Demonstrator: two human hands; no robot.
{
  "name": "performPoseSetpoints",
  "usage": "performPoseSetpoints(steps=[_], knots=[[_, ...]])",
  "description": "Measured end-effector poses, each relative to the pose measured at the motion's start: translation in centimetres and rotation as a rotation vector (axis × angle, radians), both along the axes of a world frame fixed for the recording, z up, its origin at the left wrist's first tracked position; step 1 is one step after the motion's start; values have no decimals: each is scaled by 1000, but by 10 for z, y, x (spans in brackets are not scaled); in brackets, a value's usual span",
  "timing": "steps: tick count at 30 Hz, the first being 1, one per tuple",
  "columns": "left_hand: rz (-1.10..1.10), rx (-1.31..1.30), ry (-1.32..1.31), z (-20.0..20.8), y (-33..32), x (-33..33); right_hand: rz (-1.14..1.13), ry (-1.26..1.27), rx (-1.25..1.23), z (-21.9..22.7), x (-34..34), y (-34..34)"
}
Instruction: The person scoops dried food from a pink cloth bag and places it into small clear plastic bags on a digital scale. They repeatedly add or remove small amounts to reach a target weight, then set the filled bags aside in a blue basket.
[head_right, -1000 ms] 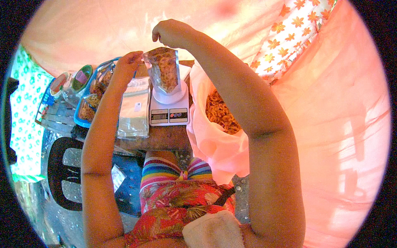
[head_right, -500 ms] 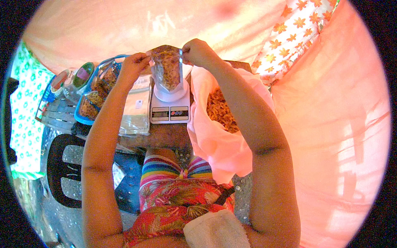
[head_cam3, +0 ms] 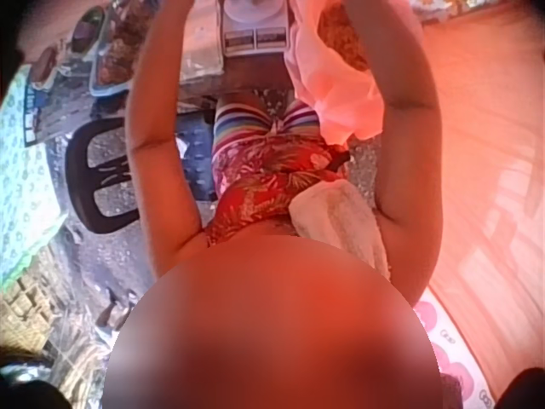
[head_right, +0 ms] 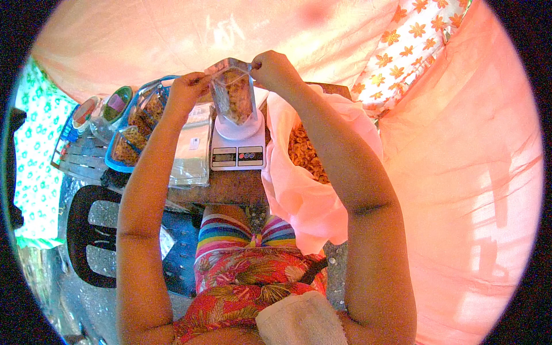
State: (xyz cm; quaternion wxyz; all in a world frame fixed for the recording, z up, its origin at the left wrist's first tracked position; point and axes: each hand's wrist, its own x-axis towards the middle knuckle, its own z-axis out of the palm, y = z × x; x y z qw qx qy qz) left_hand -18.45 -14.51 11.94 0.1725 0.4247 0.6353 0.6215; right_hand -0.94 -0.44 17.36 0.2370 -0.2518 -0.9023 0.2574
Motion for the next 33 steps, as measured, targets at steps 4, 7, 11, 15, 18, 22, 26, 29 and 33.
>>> performPoseSetpoints(steps=[4,7,11,15,18,22,26,29,33], knots=[[-18,-40,28,-11,-6,0,31,-45,-20,-8,6,-1],[-55,-57,31,-15,-8,-2,46,23,-47,-7,25,3],[-87,-77,42,-22,-7,-8,-12,-5,-120,-6,75,17],[-130,-91,-8,-28,-5,-10,-137,-226,-162,-17,133,33],[-109,-96,12,-29,-8,-8,-138,-454,-257,-40,167,40],[-84,-40,-10,-30,-17,-8,-106,-697,-322,-88,203,42],[1,5,-19,-33,-28,-4,-46,-387,137,-144,199,34],[66,-32,15,-33,-37,2,-66,-459,-53,-144,184,26],[61,47,-113,-31,-44,13,73,-235,-365,-94,166,5]])
